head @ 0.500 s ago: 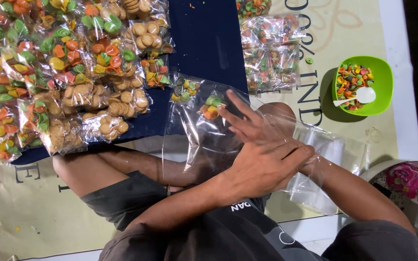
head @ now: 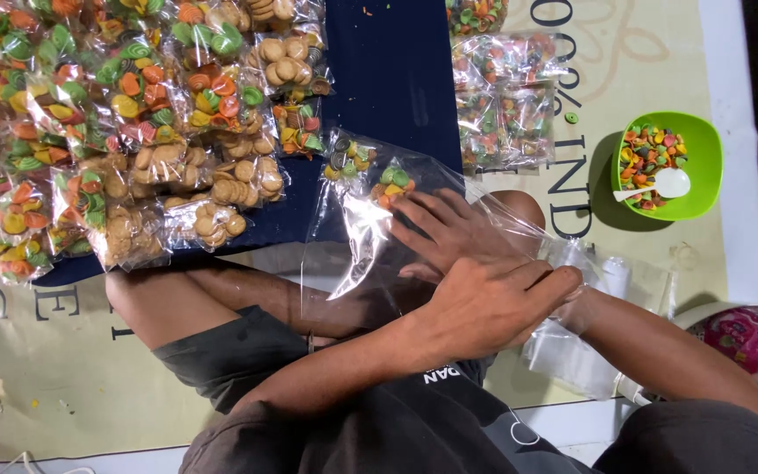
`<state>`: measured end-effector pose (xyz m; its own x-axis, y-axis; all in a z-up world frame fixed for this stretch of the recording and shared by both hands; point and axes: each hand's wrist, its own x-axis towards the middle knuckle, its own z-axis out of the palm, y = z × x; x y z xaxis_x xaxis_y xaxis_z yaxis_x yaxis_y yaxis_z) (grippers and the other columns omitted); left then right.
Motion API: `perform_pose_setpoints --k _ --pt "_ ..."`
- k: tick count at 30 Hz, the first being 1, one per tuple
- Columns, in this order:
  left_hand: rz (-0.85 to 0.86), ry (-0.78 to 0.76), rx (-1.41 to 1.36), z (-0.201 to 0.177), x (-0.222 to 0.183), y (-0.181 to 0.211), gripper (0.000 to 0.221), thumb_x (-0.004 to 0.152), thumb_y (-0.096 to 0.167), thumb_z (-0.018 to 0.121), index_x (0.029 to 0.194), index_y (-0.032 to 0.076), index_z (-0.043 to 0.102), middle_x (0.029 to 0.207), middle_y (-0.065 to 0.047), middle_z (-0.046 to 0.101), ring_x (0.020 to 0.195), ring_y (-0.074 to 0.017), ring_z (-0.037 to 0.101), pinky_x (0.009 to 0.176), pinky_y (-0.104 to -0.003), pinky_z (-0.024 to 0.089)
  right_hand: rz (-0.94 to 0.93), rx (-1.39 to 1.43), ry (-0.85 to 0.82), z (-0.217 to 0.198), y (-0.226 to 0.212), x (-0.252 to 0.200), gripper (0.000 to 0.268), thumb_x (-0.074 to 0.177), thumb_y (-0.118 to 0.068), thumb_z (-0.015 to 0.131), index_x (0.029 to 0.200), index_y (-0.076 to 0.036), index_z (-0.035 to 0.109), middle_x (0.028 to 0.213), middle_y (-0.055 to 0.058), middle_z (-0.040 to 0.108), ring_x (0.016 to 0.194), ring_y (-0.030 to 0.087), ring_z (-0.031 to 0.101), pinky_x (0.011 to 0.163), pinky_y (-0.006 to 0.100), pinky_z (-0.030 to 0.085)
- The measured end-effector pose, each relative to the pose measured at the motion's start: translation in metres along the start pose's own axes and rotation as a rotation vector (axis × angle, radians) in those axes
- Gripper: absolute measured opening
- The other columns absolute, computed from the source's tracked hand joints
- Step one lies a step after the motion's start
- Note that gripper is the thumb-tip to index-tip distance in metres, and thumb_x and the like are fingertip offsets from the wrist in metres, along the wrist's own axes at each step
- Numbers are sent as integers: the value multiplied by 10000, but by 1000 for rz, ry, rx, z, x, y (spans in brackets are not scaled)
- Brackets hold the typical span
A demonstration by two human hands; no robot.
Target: Packaging small snacks into individual plastic bags while sitting on the floor.
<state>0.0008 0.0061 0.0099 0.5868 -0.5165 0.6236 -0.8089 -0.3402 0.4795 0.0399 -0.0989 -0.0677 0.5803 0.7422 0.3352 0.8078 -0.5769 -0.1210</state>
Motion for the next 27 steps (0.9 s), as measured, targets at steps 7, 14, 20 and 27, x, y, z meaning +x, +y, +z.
perform_pose_setpoints --k 7,14,20,27 --pt "-4 61 -7 10 -14 -10 174 1040 253 483 1023 177 638 835 14 639 762 -162 681 632 -289 561 94 17 -123 -1 3 -2 792 999 -634 471 1587 -112 376 1637 242 331 1423 429 449 1171 605 307" --pt "-52 156 101 -13 -53 -114 270 999 336 527 1099 177 722 989 -79 640 902 -345 651 732 -449 533 -37 81 89 16 14 -4 514 971 -567 561 949 -96 765 1267 238 676 1362 504 517 1197 701 310" --pt "-254 -205 346 -52 -78 -137 624 1113 441 398 1555 2 424 1663 -223 301 1565 -398 171 1266 -553 100 100 -77 -87 12 8 -5 749 1005 -650 408 1543 -131 461 1622 268 365 1476 414 407 1189 598 303" --pt "-261 -380 404 -41 -88 -146 843 1059 622 318 1646 25 222 1723 -194 111 1586 -391 24 1299 -551 16 128 -129 -147 -9 6 9 729 1038 -572 417 1586 -92 395 1646 285 301 1454 430 404 1139 622 325"
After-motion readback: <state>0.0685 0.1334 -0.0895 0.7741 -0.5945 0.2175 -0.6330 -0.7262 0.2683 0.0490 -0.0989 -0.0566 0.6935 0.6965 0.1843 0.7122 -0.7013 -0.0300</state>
